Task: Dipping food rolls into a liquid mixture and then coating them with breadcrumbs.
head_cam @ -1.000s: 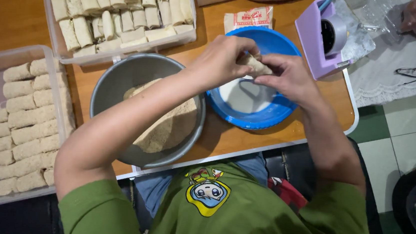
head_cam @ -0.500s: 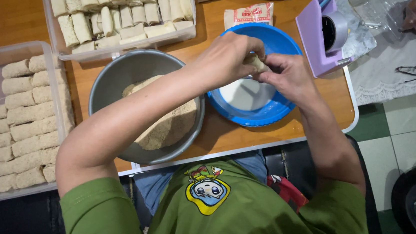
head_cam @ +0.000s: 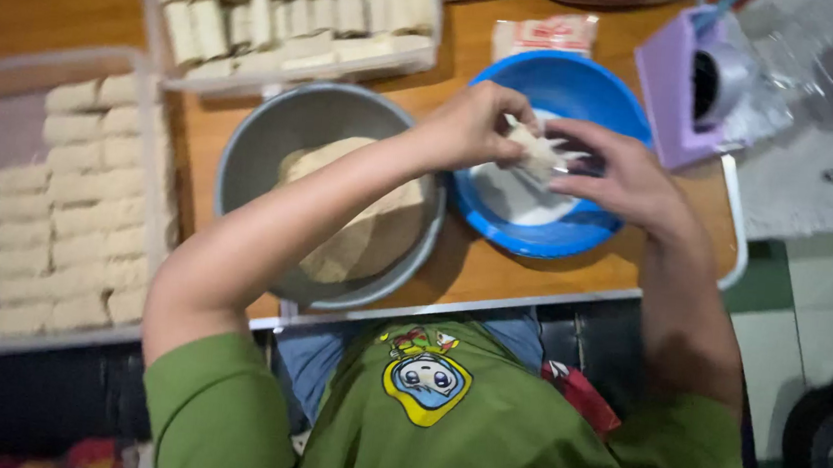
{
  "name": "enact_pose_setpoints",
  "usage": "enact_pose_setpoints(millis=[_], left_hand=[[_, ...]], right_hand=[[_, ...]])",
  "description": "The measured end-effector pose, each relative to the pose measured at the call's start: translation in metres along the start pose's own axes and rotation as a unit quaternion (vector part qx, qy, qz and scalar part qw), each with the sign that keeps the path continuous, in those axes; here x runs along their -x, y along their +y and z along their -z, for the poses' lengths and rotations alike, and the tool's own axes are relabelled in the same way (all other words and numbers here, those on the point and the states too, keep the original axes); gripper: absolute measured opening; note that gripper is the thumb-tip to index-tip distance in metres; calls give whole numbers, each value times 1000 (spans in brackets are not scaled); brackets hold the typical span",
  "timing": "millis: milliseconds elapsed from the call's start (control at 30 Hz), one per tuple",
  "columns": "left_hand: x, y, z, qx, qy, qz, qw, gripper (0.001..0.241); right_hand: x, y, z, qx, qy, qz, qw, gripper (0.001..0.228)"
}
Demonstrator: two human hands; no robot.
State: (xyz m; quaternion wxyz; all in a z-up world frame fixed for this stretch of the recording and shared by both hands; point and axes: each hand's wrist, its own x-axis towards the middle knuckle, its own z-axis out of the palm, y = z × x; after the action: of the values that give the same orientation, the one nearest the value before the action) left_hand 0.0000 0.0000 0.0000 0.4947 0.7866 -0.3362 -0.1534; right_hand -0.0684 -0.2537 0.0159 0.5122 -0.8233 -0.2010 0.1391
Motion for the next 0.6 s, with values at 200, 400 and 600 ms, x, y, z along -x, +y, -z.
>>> enact_pose_setpoints(millis=[200,400,600], left_hand=[[35,26,27,240,-18,62,969,25],[136,45,64,22,129,-3,991,28],[197,25,58,-212,225,0,951,30]], right_hand=[[1,-2,14,-15,28,-99,995,42],[-8,-76,-2,25,25,2,999,34],[-52,-127,-60,117,-56,101,986,33]])
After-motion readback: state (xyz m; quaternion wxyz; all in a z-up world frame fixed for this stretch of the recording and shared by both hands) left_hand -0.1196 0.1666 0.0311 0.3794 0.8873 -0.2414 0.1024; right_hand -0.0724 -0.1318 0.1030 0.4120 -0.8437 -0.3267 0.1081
